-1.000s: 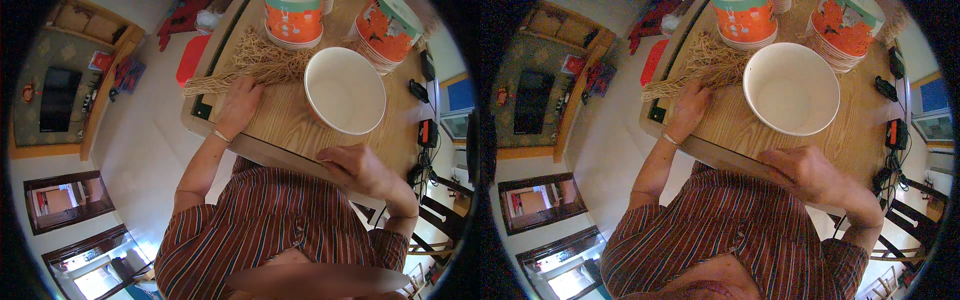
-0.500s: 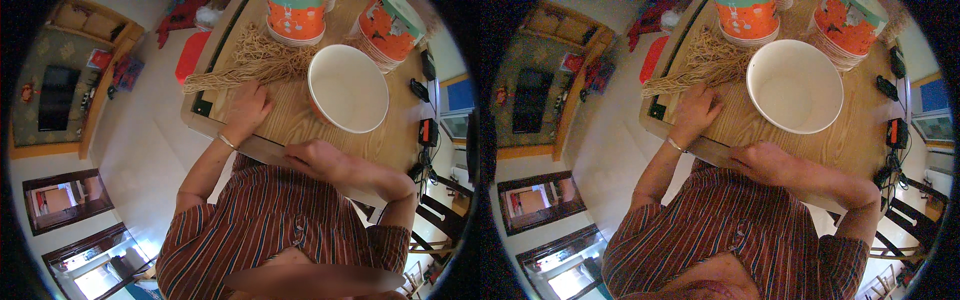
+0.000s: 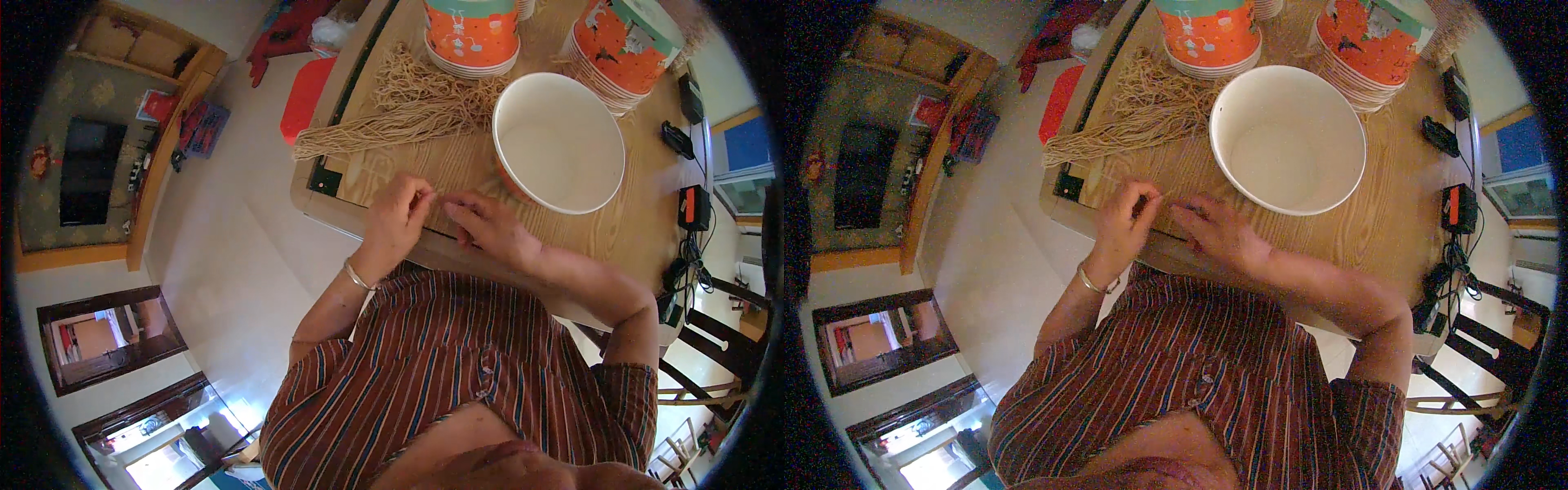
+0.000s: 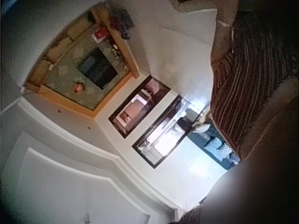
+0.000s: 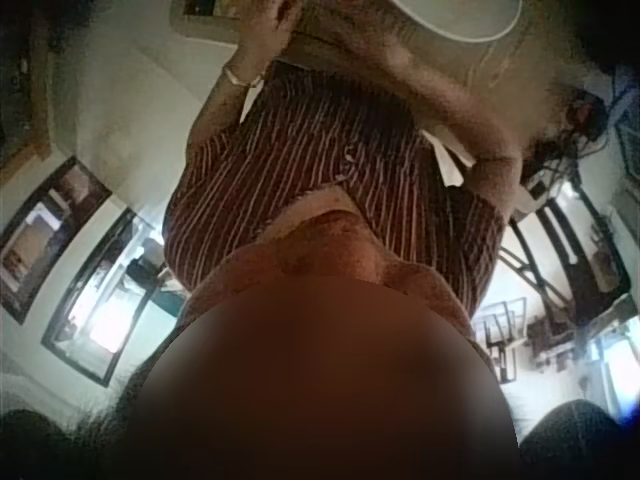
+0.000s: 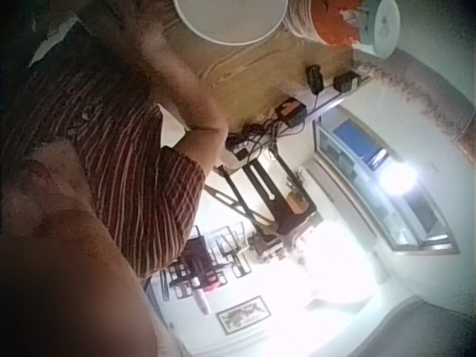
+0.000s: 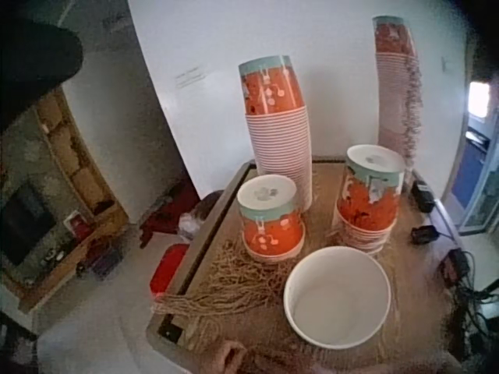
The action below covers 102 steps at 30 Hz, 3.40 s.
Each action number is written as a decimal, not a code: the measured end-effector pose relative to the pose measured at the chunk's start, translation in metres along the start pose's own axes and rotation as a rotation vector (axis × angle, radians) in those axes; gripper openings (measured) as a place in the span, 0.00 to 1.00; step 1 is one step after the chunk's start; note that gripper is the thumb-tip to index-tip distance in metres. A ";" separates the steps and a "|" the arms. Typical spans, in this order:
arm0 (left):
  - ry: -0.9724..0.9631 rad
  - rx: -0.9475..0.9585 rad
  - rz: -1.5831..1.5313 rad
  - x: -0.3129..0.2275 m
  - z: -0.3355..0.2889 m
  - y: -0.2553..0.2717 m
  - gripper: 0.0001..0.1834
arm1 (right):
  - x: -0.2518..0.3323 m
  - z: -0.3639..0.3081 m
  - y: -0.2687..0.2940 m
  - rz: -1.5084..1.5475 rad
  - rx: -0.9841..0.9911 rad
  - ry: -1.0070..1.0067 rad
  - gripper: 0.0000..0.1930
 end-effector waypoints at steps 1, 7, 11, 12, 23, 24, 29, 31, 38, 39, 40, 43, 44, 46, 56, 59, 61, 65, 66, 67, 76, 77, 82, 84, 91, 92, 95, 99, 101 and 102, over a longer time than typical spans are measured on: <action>-0.024 0.002 -0.014 -0.008 -0.004 -0.002 0.06 | -0.013 0.002 -0.002 0.000 -0.004 0.001 0.14; -0.086 -0.068 0.007 -0.021 -0.022 -0.007 0.07 | 0.009 0.009 -0.009 0.553 -0.207 -0.153 0.14; -0.076 -0.093 -0.061 -0.034 -0.025 -0.001 0.08 | 0.029 0.010 -0.004 0.464 -0.239 -0.019 0.11; -0.076 -0.097 -0.060 -0.036 -0.025 0.001 0.08 | 0.035 0.008 -0.003 0.519 -0.280 -0.011 0.10; -0.149 -0.125 -0.160 -0.031 -0.001 0.011 0.08 | 0.113 -0.010 0.033 0.390 -0.316 0.253 0.12; -0.157 -0.127 -0.158 -0.028 0.002 0.012 0.08 | 0.122 -0.012 0.038 0.333 -0.318 0.270 0.14; -0.106 -0.038 0.106 0.012 0.007 -0.004 0.09 | 0.173 -0.034 0.075 0.151 -0.368 0.333 0.11; -0.196 -0.008 0.087 -0.001 0.008 -0.002 0.09 | 0.179 -0.036 0.086 -0.009 -0.345 0.475 0.10; 0.053 0.011 -0.280 -0.049 0.035 0.049 0.09 | 0.179 -0.038 0.081 -0.320 -0.195 0.433 0.06; 0.021 -0.014 -0.442 -0.069 0.038 0.056 0.12 | 0.179 -0.038 0.079 -0.385 -0.182 0.467 0.06; 0.025 -0.015 -0.441 -0.079 0.041 0.058 0.12 | 0.178 -0.038 0.079 -0.382 -0.179 0.466 0.06; -0.106 -0.007 -0.432 -0.105 0.046 0.062 0.13 | 0.179 -0.037 0.076 -0.468 -0.184 0.478 0.06; -0.150 0.042 -0.398 -0.111 0.047 0.057 0.14 | 0.178 -0.037 0.075 -0.493 -0.173 0.440 0.05; -0.197 0.098 -0.364 -0.121 0.047 0.053 0.15 | 0.174 -0.037 0.076 -0.516 -0.167 0.399 0.04; -0.211 0.165 -0.164 -0.133 0.038 0.033 0.16 | 0.178 -0.036 0.074 -0.659 -0.146 0.425 0.05; -0.152 0.197 -0.225 -0.128 0.040 0.031 0.12 | 0.173 -0.036 0.076 -0.627 -0.166 0.424 0.04; -0.120 0.225 -0.261 -0.123 0.041 0.030 0.09 | 0.169 -0.035 0.078 -0.623 -0.178 0.419 0.04; -0.095 0.311 -0.381 -0.114 0.042 0.025 0.06 | 0.172 -0.033 0.078 -0.604 -0.211 0.433 0.05; -0.085 0.349 -0.408 -0.113 0.042 0.024 0.06 | 0.171 -0.033 0.080 -0.580 -0.234 0.401 0.06; -0.084 0.349 -0.408 -0.112 0.043 0.025 0.06 | 0.172 -0.033 0.080 -0.580 -0.233 0.401 0.06; -0.163 0.302 -0.432 -0.112 0.054 0.050 0.04 | 0.176 -0.035 0.109 -0.453 -0.081 0.351 0.06; -0.141 0.289 -0.434 -0.108 0.057 0.052 0.04 | 0.175 -0.036 0.116 -0.409 -0.038 0.345 0.06; -0.076 0.237 -0.470 -0.093 0.058 0.057 0.05 | 0.164 -0.059 0.194 -0.335 -0.071 0.135 0.03; -0.066 0.237 -0.497 -0.091 0.060 0.056 0.05 | 0.151 -0.074 0.239 -0.431 -0.199 0.018 0.03; -0.159 0.243 -0.381 -0.120 0.076 0.026 0.02 | 0.132 -0.093 0.286 -0.933 -0.393 0.356 0.10; -0.208 0.201 -0.302 -0.122 0.078 0.025 0.02 | 0.148 -0.089 0.270 -1.105 -0.375 0.443 0.13; -0.262 0.166 -0.214 -0.126 0.083 0.017 0.03 | 0.158 -0.061 0.212 -0.602 -0.393 0.332 0.11; -0.343 0.142 -0.136 -0.132 0.085 0.018 0.03 | 0.183 -0.029 0.137 -0.610 -0.224 0.420 0.23; -0.328 0.159 -0.119 -0.137 0.087 0.016 0.03 | 0.179 -0.020 0.126 -0.645 -0.251 0.555 0.26; -0.297 0.163 -0.103 -0.135 0.088 0.016 0.04 | 0.172 -0.014 0.123 -0.645 -0.250 0.557 0.26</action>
Point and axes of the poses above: each hand's wrist, its own z-axis towards the middle knuckle, its own y-axis out of the back of the hand, x = y × z, the point moved 8 cm from there along z, towards the middle knuckle, and after that the axes turned 10 degrees about y, right-handed, at the moved point
